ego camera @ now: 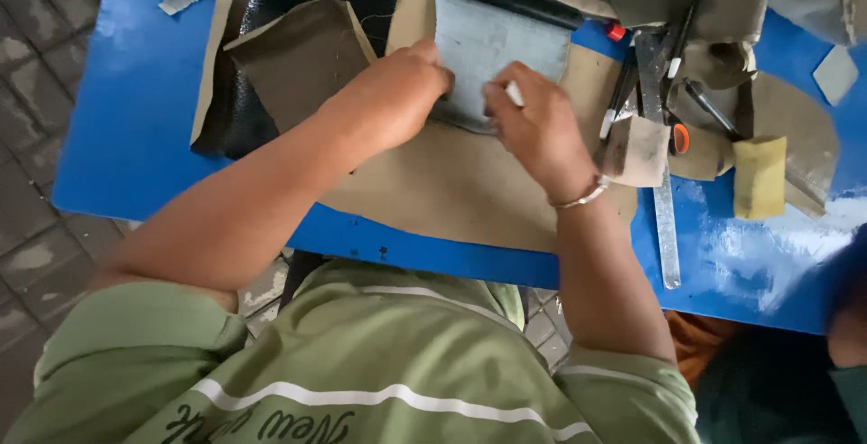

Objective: Applying adhesive to leather edges, folding them to create hems, and trimming excess material with scissors.

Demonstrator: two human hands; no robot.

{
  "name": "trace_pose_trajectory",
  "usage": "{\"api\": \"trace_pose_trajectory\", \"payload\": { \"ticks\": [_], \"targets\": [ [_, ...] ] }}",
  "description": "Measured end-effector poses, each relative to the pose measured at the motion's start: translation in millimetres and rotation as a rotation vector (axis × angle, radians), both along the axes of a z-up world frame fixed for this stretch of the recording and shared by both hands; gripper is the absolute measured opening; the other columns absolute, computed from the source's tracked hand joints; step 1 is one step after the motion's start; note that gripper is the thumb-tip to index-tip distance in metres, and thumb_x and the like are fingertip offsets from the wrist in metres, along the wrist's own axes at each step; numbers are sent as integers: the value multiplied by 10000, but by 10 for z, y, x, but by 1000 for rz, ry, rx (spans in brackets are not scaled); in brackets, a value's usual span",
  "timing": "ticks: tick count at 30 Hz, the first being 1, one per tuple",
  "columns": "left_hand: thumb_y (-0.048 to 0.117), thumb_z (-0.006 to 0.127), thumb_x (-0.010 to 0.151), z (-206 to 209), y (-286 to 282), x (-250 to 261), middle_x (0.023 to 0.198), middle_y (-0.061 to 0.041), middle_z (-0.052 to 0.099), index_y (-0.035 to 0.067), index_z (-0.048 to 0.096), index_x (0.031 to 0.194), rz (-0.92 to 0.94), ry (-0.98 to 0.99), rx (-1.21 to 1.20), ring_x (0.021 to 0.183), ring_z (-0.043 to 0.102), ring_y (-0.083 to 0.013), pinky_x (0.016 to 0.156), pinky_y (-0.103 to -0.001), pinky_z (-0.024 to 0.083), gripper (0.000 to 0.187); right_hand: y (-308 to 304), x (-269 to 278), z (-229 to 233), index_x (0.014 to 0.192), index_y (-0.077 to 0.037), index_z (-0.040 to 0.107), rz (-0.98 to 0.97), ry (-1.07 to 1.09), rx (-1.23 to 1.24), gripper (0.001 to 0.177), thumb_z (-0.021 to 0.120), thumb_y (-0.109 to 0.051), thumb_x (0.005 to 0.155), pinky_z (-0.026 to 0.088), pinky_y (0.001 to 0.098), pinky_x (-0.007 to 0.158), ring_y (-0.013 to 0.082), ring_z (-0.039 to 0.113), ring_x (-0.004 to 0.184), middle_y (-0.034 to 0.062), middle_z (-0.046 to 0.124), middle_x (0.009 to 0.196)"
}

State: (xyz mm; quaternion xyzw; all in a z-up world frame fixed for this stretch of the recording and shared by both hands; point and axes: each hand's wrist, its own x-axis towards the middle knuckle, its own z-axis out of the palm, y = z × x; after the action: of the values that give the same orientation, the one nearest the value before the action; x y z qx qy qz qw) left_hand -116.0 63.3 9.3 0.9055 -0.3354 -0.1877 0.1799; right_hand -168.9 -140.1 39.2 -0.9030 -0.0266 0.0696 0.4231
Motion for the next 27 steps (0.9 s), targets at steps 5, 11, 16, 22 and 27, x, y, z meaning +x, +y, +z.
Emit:
{"api": "trace_pose_trajectory", "payload": {
  "ticks": [5,11,16,22,27],
  "targets": [
    [-99,544,976,-46,-24,6,1189,-177,482,57,646,1161,-42,-59,56,1054,504,-412,737,-621,508,262,-283,-32,-17,898,-129,613,15,-64,-200,218,551,-279,1043,455,357,657,162,629,667,18,699,751],
    [119,600,999,-602,35,113,870,-46,514,87,627,772,-207,-553,-249,773,536,-238,566,-351,491,232,-339,-51,-55,992,-59,630,58,-85,-304,241,568,-266,1098,523,529,744,409,681,827,159,694,765],
    [114,692,874,-223,164,295,996,-126,592,68,681,868,-84,-494,-113,934,592,-362,646,-505,512,48,-306,32,-439,1019,-50,587,159,-369,-441,236,581,-279,1073,444,535,764,430,629,892,206,661,894],
    [6,669,926,-9,515,425,1526,-281,240,46,437,1505,493,-253,148,1368,216,-558,1074,-829,272,624,-50,-52,-486,1205,-47,499,106,-286,-694,368,681,-309,1023,525,549,589,449,602,746,257,594,930],
    [56,686,925,-102,674,630,1119,-252,686,48,619,1250,426,-407,272,988,620,-491,751,-625,594,331,26,-119,-216,1122,-103,612,208,-300,-711,385,659,-453,970,502,569,722,449,604,949,201,674,954]
  ]
}}
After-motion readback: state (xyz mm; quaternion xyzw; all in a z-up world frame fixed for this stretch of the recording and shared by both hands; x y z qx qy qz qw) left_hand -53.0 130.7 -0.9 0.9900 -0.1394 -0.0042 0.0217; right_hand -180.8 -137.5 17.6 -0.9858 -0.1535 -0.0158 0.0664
